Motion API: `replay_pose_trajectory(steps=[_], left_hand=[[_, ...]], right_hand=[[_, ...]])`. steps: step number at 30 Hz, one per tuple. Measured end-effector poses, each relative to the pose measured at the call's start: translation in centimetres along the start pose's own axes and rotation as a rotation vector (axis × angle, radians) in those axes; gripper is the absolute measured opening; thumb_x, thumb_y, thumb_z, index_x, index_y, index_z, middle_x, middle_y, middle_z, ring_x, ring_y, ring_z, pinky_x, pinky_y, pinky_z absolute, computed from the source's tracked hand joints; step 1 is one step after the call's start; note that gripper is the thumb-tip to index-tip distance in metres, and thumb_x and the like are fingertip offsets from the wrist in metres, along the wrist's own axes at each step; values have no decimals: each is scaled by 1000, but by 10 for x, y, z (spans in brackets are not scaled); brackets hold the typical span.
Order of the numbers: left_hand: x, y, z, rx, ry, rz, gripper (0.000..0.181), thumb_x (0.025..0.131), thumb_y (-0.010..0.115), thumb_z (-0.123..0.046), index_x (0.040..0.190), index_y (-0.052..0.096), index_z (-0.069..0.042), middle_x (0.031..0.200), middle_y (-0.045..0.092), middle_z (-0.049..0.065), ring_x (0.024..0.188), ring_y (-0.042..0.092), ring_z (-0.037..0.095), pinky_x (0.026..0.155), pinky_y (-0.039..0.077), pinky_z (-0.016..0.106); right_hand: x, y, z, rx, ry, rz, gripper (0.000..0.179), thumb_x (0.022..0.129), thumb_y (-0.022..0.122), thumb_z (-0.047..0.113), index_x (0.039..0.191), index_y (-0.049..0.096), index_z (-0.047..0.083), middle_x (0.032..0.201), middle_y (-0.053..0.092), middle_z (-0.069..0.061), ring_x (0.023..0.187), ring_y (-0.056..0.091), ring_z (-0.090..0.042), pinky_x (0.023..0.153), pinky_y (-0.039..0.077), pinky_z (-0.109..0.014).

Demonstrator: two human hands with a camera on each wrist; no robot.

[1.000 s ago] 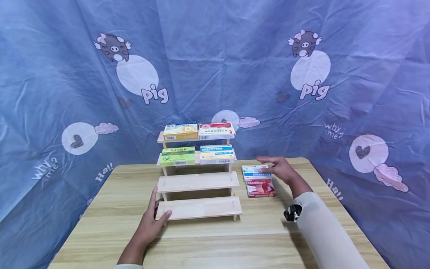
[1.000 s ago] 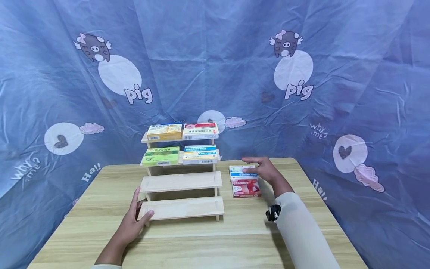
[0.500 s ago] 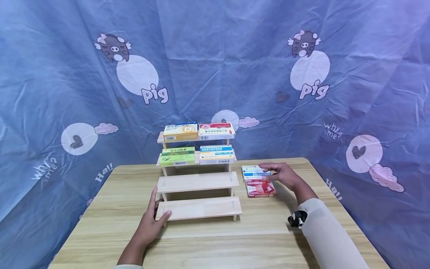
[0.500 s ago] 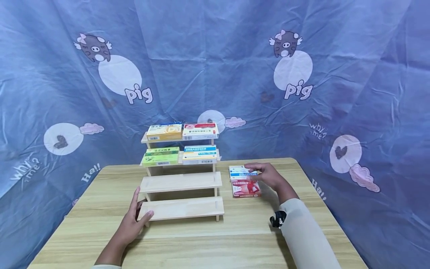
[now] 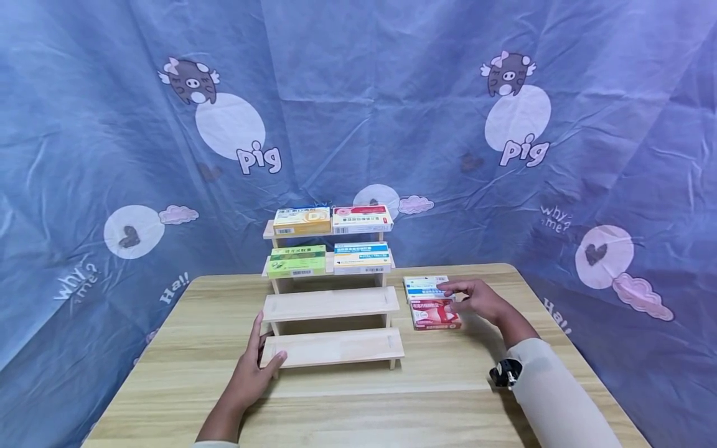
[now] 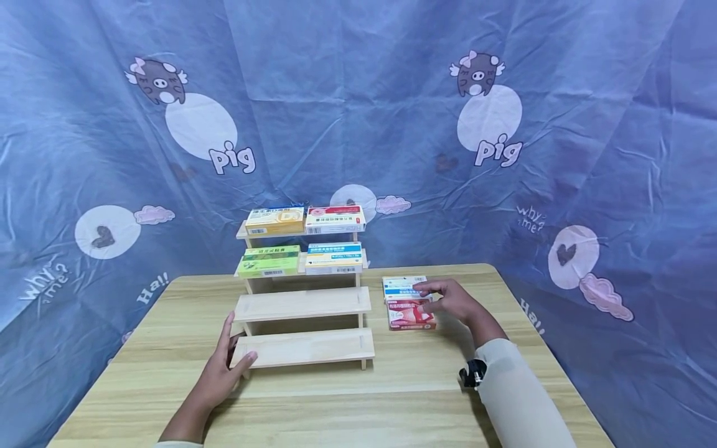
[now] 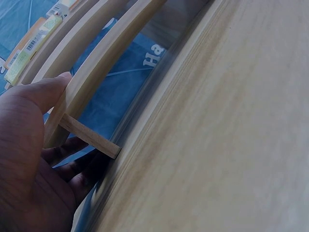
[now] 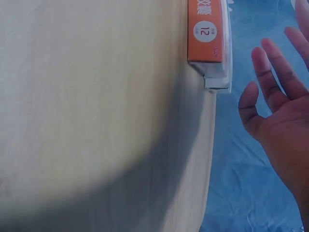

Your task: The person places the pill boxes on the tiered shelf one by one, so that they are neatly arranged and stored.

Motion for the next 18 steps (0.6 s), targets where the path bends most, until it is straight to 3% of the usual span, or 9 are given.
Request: replay_pose_trajectory(steps=[7, 18], left_hand=[[0, 1, -2, -12, 12, 0, 106, 108, 72, -30, 177, -8, -35, 164, 52, 29, 146, 58, 47, 118, 47, 62], [0, 1, 0, -19, -5, 4, 107, 108, 72, -30, 176, -9, -36, 164, 52, 29, 147, 57, 48, 120, 45, 64]], right_hand=[[-7, -3, -2, -52, -3, 0, 48, 90, 85, 7, 136, 74, -3, 131, 76, -25, 124, 69, -38, 116, 43, -70], [-14, -4, -17, -74, 33, -26, 46, 91, 87, 12, 134, 77, 0, 136, 76, -23, 132, 66, -45, 117, 41, -76]])
Point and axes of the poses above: each hand's wrist, its own x-axis towards the middle knuckle, its own y-axis out of the palm, z = x × y, the point moved 9 cm from there along x, towards the middle knuckle
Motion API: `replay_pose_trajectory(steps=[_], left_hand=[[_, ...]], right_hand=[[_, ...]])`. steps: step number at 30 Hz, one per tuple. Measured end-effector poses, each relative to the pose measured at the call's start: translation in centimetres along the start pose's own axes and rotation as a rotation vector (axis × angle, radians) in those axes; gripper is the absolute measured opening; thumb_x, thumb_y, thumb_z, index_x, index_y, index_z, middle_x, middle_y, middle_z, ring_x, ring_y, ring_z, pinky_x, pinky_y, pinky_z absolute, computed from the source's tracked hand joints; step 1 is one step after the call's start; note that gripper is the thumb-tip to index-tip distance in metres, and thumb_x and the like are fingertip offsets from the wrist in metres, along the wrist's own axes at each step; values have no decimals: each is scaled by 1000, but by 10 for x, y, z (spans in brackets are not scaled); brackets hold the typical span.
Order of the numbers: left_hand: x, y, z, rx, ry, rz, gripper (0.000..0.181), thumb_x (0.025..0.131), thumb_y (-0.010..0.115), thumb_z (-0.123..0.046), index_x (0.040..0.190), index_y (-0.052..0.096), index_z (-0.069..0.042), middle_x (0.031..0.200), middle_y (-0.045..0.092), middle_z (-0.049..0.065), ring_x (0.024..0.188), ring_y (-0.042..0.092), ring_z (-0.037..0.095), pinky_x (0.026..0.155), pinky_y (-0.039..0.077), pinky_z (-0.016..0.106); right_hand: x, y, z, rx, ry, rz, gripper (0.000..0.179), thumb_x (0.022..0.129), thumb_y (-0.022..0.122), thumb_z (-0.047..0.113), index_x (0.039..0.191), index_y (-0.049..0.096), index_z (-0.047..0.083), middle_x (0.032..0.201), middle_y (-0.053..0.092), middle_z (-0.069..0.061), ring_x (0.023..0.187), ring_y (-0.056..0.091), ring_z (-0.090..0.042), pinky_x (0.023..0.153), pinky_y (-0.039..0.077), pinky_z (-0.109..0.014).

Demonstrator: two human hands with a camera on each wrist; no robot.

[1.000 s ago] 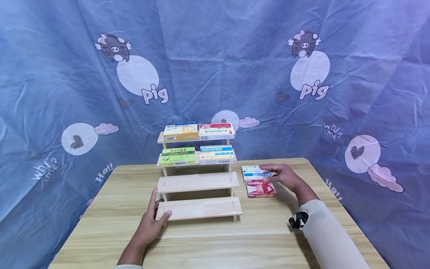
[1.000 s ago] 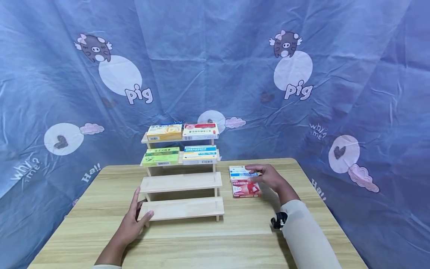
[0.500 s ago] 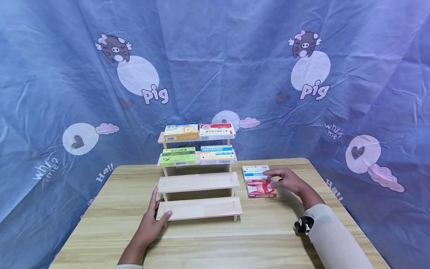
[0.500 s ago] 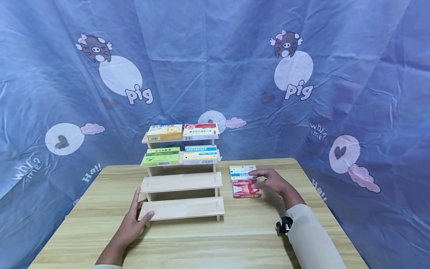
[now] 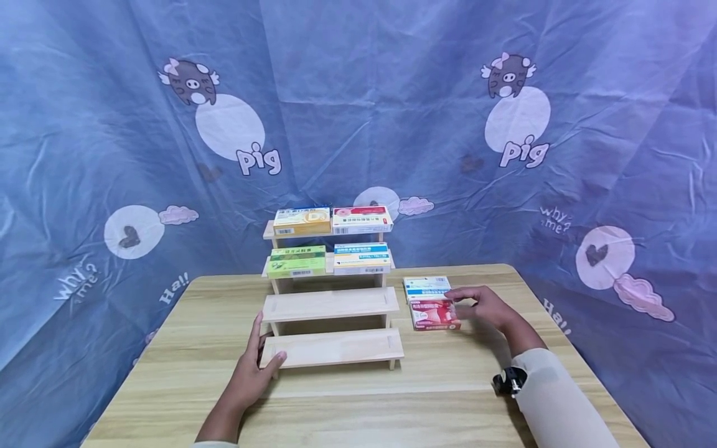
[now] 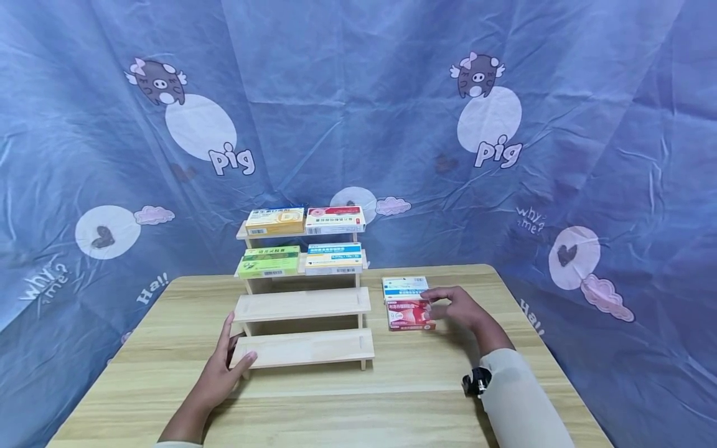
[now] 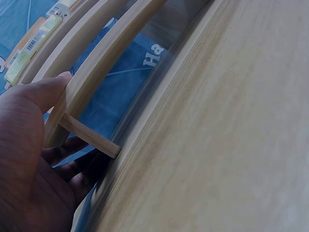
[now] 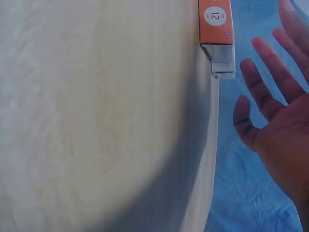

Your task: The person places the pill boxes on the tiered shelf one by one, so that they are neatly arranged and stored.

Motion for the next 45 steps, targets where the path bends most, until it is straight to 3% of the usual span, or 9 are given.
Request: replay_pose_trajectory(steps=[7, 13, 18, 24, 34, 39, 41, 45], left_hand=[[1, 0, 0, 7, 2, 3, 107, 108, 72, -30, 176, -9, -36, 164, 51, 30, 148, 57, 48, 121, 44, 65], [0, 0, -1, 20, 10, -9, 106, 108, 72, -29, 177, -9, -35, 163, 52, 29, 147, 58, 47, 120, 45, 63], [0, 1, -1, 25, 12, -6, 106, 108, 71, -29, 177, -9, -33, 165, 49, 32, 148, 56, 49, 121, 43, 64], [2, -1, -1, 29, 10, -11, 106, 108, 72, -30, 177, -8, -36, 165, 50, 31, 148, 57, 48, 122, 43, 64], [-2, 0, 1, 16, -11, 0, 107, 108, 72, -30, 176, -10, -36, 166, 46, 33, 149, 54, 51, 122, 42, 67], [-1, 1, 1, 9, -10, 2, 107, 108, 72, -30, 176, -10, -36, 166, 47, 33, 148, 55, 51, 122, 43, 66], [-1, 2, 1, 9, -8, 3, 107, 108, 72, -30, 176, -10, -36, 165, 48, 32, 147, 57, 50, 121, 44, 65], [0, 1, -1, 20, 8, -4, 106, 108, 72, -29, 177, -9, -34, 165, 49, 32, 146, 58, 50, 119, 46, 64]], right_hand=[[-7, 3, -6, -48, 12, 30, 51, 86, 92, 18, 133, 79, 5, 144, 72, -22, 138, 62, -51, 116, 45, -71], [-12, 3, -9, -34, 21, 25, 52, 90, 90, 22, 138, 77, 7, 150, 69, -20, 143, 59, -51, 117, 46, -68], [-18, 3, -16, 14, 54, 31, 56, 91, 89, 18, 142, 73, 4, 150, 68, -21, 136, 66, -46, 110, 54, -48], [-21, 6, -20, 100, 8, 60, 60, 95, 85, 13, 149, 64, -4, 155, 61, -29, 132, 69, -45, 104, 54, -27], [-26, 13, -30, 197, 10, 66, 64, 95, 85, 15, 152, 61, -3, 162, 52, -31, 134, 66, -22, 102, 52, -18], [-28, 13, -32, 182, 17, 50, 64, 94, 85, 16, 152, 63, -1, 165, 51, -28, 137, 61, -8, 105, 48, -15], [-28, 12, -33, 167, 12, 40, 64, 94, 86, 16, 151, 64, 0, 166, 50, -26, 143, 59, -15, 106, 46, -14], [-27, 13, -34, 172, 20, 37, 65, 93, 87, 18, 151, 64, 1, 169, 47, -26, 157, 43, -47, 107, 41, -12]])
Point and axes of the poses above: each hand's wrist, its own x-axis towards the middle knuckle, its own y-axis out of the palm, z = x × y, the point moved 9 cm from there along x, towards the middle knuckle
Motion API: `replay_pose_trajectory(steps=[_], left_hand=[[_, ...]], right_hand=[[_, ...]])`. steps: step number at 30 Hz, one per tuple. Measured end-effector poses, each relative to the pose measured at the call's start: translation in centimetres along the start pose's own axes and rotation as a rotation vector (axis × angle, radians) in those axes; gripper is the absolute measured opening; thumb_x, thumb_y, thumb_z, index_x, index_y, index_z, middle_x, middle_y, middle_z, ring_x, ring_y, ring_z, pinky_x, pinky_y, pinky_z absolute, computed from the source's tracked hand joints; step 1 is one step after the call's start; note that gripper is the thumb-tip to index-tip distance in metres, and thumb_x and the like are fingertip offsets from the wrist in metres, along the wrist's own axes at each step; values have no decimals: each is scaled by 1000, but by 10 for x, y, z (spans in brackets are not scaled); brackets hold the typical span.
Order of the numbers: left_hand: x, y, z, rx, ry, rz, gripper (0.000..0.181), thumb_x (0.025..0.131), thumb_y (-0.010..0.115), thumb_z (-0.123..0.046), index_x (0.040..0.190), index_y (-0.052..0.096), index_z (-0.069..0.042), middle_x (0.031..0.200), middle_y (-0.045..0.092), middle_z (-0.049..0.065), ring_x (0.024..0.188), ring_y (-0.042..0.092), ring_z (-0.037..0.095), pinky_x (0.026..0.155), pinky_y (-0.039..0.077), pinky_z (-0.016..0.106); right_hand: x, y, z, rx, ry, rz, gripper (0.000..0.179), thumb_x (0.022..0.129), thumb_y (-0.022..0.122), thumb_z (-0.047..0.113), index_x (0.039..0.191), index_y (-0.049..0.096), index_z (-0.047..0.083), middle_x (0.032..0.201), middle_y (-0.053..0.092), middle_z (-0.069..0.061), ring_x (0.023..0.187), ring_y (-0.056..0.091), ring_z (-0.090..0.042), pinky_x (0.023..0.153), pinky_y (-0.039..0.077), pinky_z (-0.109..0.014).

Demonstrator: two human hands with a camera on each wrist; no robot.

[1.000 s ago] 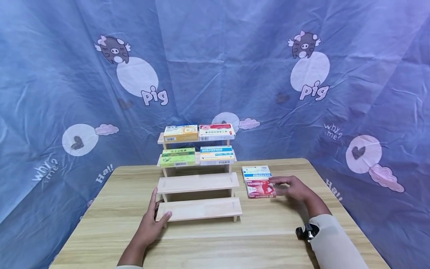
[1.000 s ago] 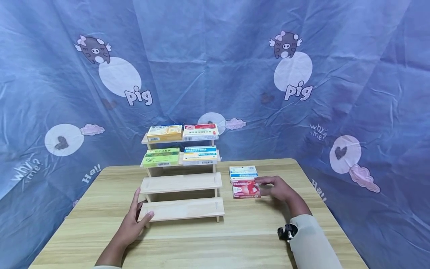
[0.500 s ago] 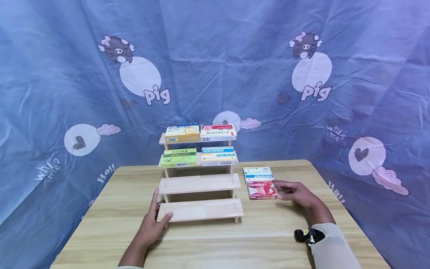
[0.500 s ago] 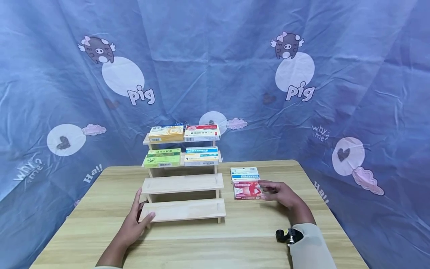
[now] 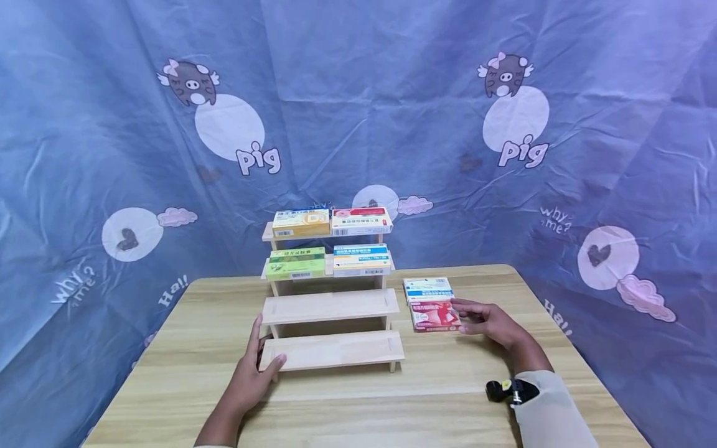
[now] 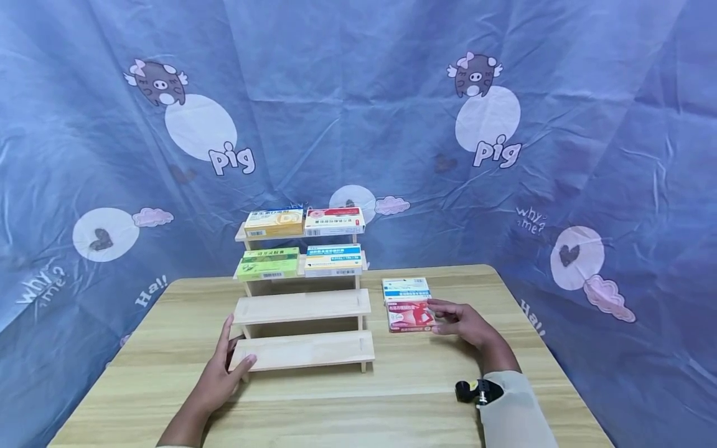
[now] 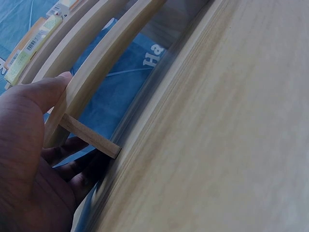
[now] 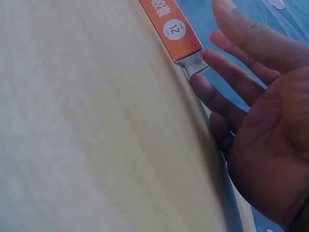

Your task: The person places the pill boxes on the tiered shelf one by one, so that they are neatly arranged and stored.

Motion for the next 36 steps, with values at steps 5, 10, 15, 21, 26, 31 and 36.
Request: replay_pose_trajectory(steps=[5, 10, 15, 21, 26, 31, 36], left_hand=[[-1, -1, -2, 18, 1, -12, 106, 108, 72, -29, 177, -8, -34, 165, 50, 31, 146, 58, 48, 119, 45, 62], [-2, -1, -1, 12, -15, -11, 107, 108, 72, -29, 177, -9, -34, 165, 48, 32, 146, 58, 49, 121, 43, 64], [-3, -1, -2, 12, -16, -7, 107, 108, 72, -29, 177, -10, -33, 166, 48, 31, 147, 57, 49, 122, 41, 66], [-1, -2, -3, 14, -21, -8, 107, 107, 72, -29, 177, -9, -35, 164, 51, 30, 146, 59, 48, 121, 42, 66], [-4, 0, 0, -3, -35, 7, 107, 108, 72, -30, 176, -11, -34, 165, 49, 31, 147, 57, 48, 122, 42, 64], [-3, 0, 0, 2, -24, 2, 107, 108, 72, -29, 176, -10, -34, 166, 49, 31, 146, 58, 47, 120, 44, 62], [-1, -2, -2, 16, -20, -8, 106, 107, 73, -29, 177, -8, -35, 163, 53, 29, 144, 62, 44, 118, 47, 57]], right_hand=[[0, 1, -4, 8, 20, -4, 61, 93, 86, 18, 148, 67, 3, 168, 48, -24, 160, 32, -56, 106, 38, -9], [0, -1, -4, 8, 29, -30, 58, 90, 88, 15, 144, 71, 4, 166, 53, -23, 159, 36, -52, 106, 38, -10], [1, 2, -2, -5, 9, -18, 63, 89, 89, 16, 149, 68, 6, 168, 49, -24, 159, 36, -54, 107, 37, -9], [0, 4, 2, -10, -35, -16, 63, 87, 90, 14, 146, 70, 3, 166, 51, -26, 155, 41, -55, 107, 38, -9], [-1, 6, 2, -2, -58, -12, 60, 87, 90, 11, 143, 71, 1, 162, 52, -27, 151, 48, -28, 109, 42, -13], [0, 8, 2, -8, -58, -14, 60, 86, 90, 9, 143, 71, 1, 161, 52, -27, 146, 50, -23, 108, 44, -15], [2, 9, 3, -28, -31, -11, 60, 87, 90, 9, 143, 71, -1, 163, 50, -30, 153, 41, -56, 110, 43, -21]])
Point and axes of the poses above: each hand's wrist, its own x-axis towards the middle knuckle, its own y-axis out of the palm, z = x × y, the point moved 9 cm from there along x, towards the middle knuckle
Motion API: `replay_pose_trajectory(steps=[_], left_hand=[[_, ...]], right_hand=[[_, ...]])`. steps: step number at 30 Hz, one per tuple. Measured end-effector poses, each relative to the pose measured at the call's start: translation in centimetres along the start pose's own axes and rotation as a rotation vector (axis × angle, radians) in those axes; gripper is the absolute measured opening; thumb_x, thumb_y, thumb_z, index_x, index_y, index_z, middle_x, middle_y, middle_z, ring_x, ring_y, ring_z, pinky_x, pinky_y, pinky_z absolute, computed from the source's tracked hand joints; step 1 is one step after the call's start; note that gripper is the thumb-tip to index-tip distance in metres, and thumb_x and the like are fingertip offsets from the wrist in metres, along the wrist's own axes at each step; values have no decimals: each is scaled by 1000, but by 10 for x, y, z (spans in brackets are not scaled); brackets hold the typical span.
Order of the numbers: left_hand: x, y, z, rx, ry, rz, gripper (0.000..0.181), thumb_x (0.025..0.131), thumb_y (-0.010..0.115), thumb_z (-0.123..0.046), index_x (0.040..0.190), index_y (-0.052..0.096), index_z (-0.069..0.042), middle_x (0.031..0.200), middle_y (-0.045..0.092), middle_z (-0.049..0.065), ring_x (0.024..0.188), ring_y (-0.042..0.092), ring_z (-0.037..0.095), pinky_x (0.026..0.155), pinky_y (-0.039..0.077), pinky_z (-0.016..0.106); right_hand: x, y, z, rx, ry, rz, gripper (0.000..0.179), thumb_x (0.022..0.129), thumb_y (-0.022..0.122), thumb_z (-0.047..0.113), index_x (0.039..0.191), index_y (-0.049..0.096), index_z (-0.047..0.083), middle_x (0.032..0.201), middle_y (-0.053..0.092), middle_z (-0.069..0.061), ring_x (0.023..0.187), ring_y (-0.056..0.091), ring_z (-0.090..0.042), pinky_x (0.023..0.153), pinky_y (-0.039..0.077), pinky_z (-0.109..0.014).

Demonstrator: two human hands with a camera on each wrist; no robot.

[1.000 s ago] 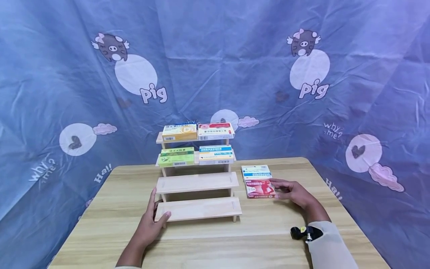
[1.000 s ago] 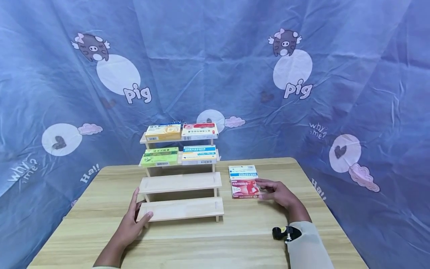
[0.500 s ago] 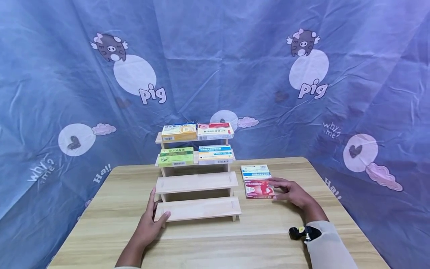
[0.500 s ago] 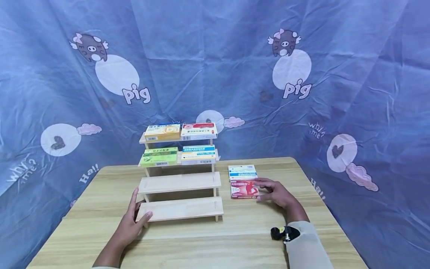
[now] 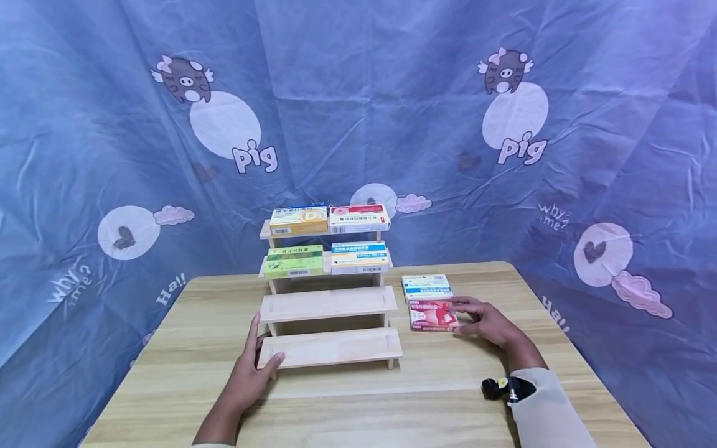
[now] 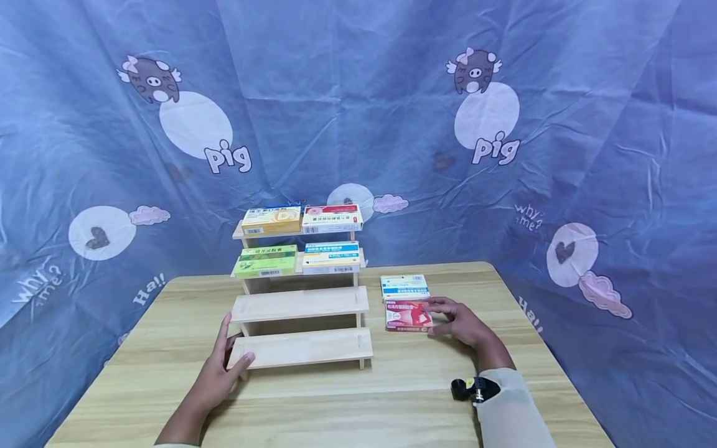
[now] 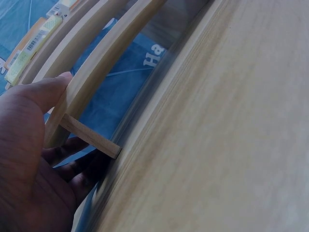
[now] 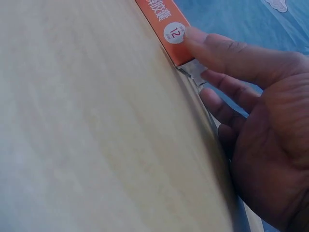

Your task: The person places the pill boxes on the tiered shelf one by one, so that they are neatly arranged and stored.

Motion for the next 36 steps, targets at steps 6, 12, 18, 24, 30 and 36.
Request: replay_pose_trajectory(steps=[6, 12, 18, 24, 30, 36], left_hand=[[1, 1, 0, 5, -3, 9, 107, 108, 72, -29, 177, -10, -33, 163, 52, 30, 144, 61, 45, 120, 45, 60], [1, 1, 2, -17, -11, 17, 108, 108, 72, -30, 176, -11, -35, 167, 46, 31, 149, 55, 49, 122, 42, 66], [1, 1, 1, -14, -8, 18, 107, 108, 71, -30, 176, -12, -34, 167, 45, 32, 149, 54, 50, 122, 42, 65], [1, 1, 3, -16, -11, 20, 108, 108, 72, -30, 176, -12, -35, 168, 42, 34, 151, 51, 53, 123, 40, 68], [0, 2, 3, -14, -18, 23, 108, 108, 72, -30, 176, -12, -35, 168, 44, 32, 150, 54, 50, 122, 43, 65], [0, 2, 3, -7, -22, 23, 108, 108, 71, -30, 176, -13, -35, 168, 44, 32, 150, 53, 50, 123, 42, 65]], right_hand=[[1, 1, -4, -15, 66, 10, 58, 89, 89, 11, 144, 71, 2, 165, 47, -31, 155, 37, -60, 121, 39, -56], [1, 2, -6, -11, 84, 10, 59, 89, 89, 10, 145, 70, 3, 164, 47, -31, 154, 37, -59, 120, 40, -60], [1, 2, -5, -7, 73, 13, 57, 89, 89, 10, 143, 71, 2, 163, 49, -30, 153, 39, -58, 117, 41, -53], [1, 2, -5, 6, 61, 18, 55, 90, 88, 11, 142, 72, 2, 162, 51, -30, 152, 41, -58, 116, 43, -50], [-1, 1, -6, 21, 44, 21, 52, 91, 88, 11, 140, 73, 1, 162, 51, -29, 152, 41, -57, 112, 45, -38], [-2, -1, -4, 58, 14, 11, 54, 91, 88, 12, 141, 72, -1, 161, 52, -30, 152, 41, -57, 107, 43, -19]])
Point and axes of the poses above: each hand's wrist, its own x-axis towards the middle knuckle, its own y-axis out of the palm, z = x × y, the point moved 9 cm from there along x, towards the middle knuckle
